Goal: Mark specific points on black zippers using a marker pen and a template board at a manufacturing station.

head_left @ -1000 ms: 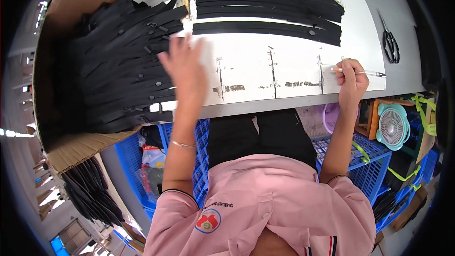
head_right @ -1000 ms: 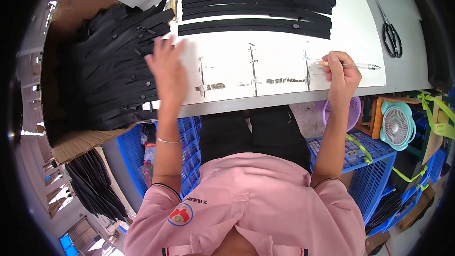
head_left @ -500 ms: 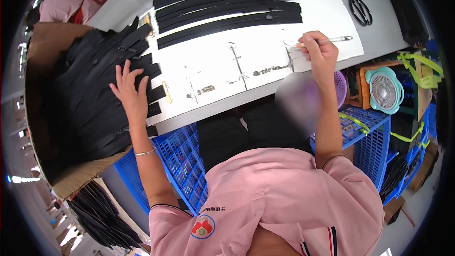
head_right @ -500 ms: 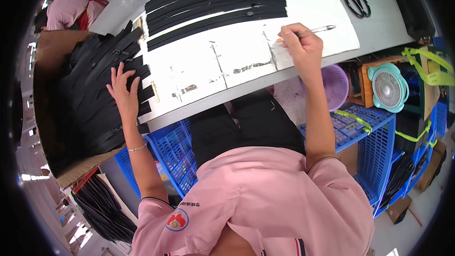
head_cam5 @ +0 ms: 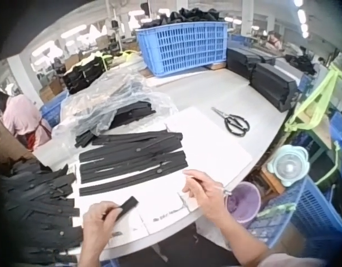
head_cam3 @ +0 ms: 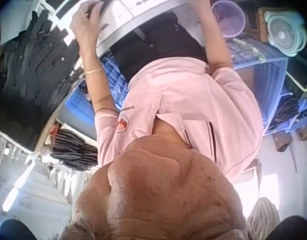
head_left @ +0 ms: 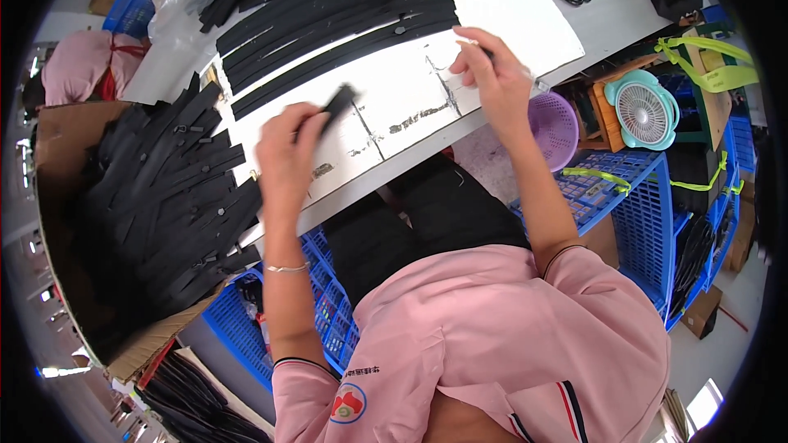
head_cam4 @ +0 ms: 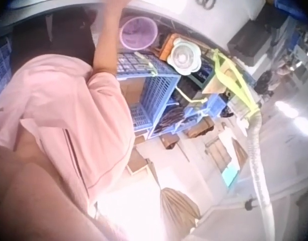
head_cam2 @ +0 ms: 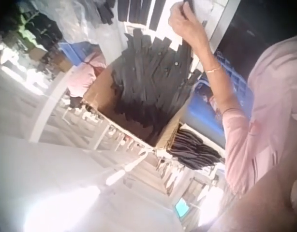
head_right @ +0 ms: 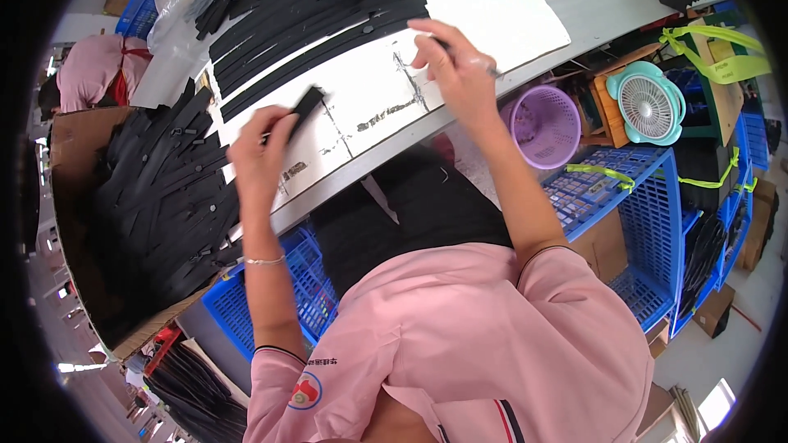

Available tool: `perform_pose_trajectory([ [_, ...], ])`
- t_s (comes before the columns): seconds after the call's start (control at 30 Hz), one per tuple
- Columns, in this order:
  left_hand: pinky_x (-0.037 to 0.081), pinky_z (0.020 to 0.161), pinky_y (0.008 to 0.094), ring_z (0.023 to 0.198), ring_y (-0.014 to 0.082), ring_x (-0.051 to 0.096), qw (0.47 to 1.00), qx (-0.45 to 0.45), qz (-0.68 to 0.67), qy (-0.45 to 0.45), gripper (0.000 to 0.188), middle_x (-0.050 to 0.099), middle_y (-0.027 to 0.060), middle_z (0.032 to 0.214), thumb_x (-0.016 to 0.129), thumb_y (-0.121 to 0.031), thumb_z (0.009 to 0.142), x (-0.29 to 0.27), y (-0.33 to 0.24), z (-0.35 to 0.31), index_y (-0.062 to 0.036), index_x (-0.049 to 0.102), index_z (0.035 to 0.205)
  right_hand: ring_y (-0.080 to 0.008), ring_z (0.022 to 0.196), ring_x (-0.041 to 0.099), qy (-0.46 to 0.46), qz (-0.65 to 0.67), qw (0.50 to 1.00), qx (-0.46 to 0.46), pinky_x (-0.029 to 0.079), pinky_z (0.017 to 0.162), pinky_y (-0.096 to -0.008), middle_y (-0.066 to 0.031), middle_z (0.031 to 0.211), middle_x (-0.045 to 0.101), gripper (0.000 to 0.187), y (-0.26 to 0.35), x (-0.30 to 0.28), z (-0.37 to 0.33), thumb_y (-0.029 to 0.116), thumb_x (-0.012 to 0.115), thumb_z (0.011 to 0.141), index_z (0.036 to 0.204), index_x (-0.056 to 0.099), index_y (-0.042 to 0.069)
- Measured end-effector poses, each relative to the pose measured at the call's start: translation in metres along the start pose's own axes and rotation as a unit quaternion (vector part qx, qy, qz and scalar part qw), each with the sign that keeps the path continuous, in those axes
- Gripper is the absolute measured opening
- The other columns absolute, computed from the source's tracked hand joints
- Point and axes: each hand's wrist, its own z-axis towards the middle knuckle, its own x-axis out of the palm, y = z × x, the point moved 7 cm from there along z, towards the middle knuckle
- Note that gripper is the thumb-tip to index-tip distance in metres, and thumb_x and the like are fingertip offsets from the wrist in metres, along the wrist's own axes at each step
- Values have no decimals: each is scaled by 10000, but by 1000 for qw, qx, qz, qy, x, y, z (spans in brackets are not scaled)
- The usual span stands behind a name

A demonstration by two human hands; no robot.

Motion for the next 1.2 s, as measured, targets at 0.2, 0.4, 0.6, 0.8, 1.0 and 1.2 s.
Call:
perform_pose_trajectory([
  [0.2, 442, 911, 392, 899, 310, 643, 993, 86, -69, 37, 97, 724, 107, 909, 745, -102, 873, 77, -54, 4, -44, 729, 949, -212, 1039, 716, 54, -304, 914, -263, 500, 929, -372, -72, 1112, 744, 345, 26, 32, -62, 138, 758, 891, 1229, 687, 119],
  [0.4, 280, 1189, 502, 1276, 309, 560, 985, 129, 76, -89, 258, 673, 97, 1278, 729, -99, 904, 59, -48, -38, -60, 727, 1159, -226, 1219, 657, 44, -372, 877, -300, 380, 1116, -501, -60, 1169, 740, 418, 17, 11, -61, 108, 784, 852, 1253, 664, 118],
  [0.6, 208, 1214, 565, 1359, 320, 511, 972, 67, 167, -151, 321, 649, 99, 1365, 701, -187, 962, 28, 12, -92, -80, 702, 1264, -247, 1169, 670, -27, -382, 864, -327, 395, 1119, -483, -63, 1148, 737, 445, 1, -15, -54, 46, 764, 851, 1281, 670, 107],
  [0.8, 246, 1206, 582, 1326, 311, 528, 956, 74, 199, -205, 355, 632, 113, 1379, 691, -218, 966, 19, 16, -112, -58, 683, 1283, -267, 1169, 650, -49, -370, 859, -350, 435, 1102, -450, -110, 1192, 713, 361, -2, -16, -56, 37, 668, 932, 1289, 693, 90],
  [1.0, 174, 1210, 624, 1443, 396, 421, 961, 46, 184, -200, 487, 550, 197, 1474, 634, -324, 1011, 17, 21, -127, -18, 592, 1388, -297, 1133, 652, -54, -373, 846, -377, 457, 1079, -448, -129, 1147, 709, 349, -2, -16, -58, 36, 670, 933, 1275, 692, 99],
  [1.2, 137, 1208, 646, 1466, 366, 404, 958, 3, 221, -181, 473, 542, 160, 1500, 615, -335, 1023, 2, 41, -133, -74, 591, 1417, -314, 1119, 649, -55, -366, 852, -369, 462, 1071, -442, -141, 1138, 705, 339, -3, -22, -55, 17, 672, 930, 1256, 696, 107],
])
